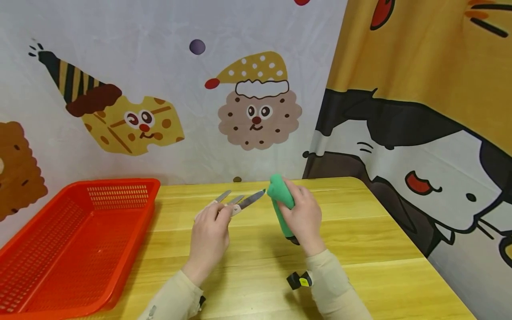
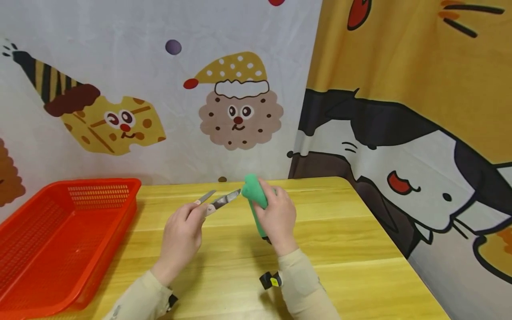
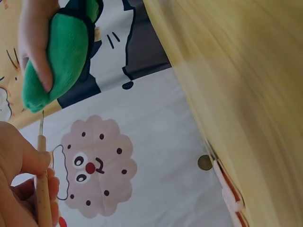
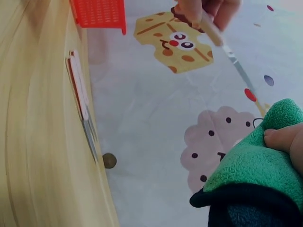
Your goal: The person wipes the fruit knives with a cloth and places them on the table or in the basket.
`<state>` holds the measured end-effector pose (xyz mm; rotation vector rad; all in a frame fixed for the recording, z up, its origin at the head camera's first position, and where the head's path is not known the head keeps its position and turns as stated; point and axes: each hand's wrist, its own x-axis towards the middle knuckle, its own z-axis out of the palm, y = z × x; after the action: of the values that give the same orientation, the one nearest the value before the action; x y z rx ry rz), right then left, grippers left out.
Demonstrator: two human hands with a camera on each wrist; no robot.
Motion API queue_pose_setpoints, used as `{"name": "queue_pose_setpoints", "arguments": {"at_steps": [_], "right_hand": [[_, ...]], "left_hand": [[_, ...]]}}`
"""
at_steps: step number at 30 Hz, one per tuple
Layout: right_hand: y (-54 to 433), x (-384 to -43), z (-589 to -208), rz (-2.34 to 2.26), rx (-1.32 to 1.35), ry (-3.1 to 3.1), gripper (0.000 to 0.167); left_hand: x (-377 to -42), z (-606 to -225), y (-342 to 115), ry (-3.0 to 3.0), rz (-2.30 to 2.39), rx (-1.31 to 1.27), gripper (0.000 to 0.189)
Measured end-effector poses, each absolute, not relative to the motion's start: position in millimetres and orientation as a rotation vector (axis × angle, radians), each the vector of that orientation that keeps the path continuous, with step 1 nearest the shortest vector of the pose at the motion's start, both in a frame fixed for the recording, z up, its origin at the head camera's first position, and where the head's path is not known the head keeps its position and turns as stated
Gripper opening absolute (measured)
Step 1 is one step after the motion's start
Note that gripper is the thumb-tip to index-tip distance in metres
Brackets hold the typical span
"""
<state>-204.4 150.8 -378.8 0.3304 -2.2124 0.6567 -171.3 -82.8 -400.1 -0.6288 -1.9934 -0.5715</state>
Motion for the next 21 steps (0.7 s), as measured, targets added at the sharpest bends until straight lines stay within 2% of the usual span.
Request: {"name": "queue_pose_setpoints", "arguments": {"at_steps": [10,21], "right_hand": [[170,-208,-387,0.778,0.327,-2.282,0.055],[183,-207,-396,0.826,0.3,-2.336,0.054]], "left_hand": [[-165,-390,-101,-2.036,-0.565,-0.603,0.025],[-149,-376,-129,-2.08,-0.524,-0.588,0.039]]}}
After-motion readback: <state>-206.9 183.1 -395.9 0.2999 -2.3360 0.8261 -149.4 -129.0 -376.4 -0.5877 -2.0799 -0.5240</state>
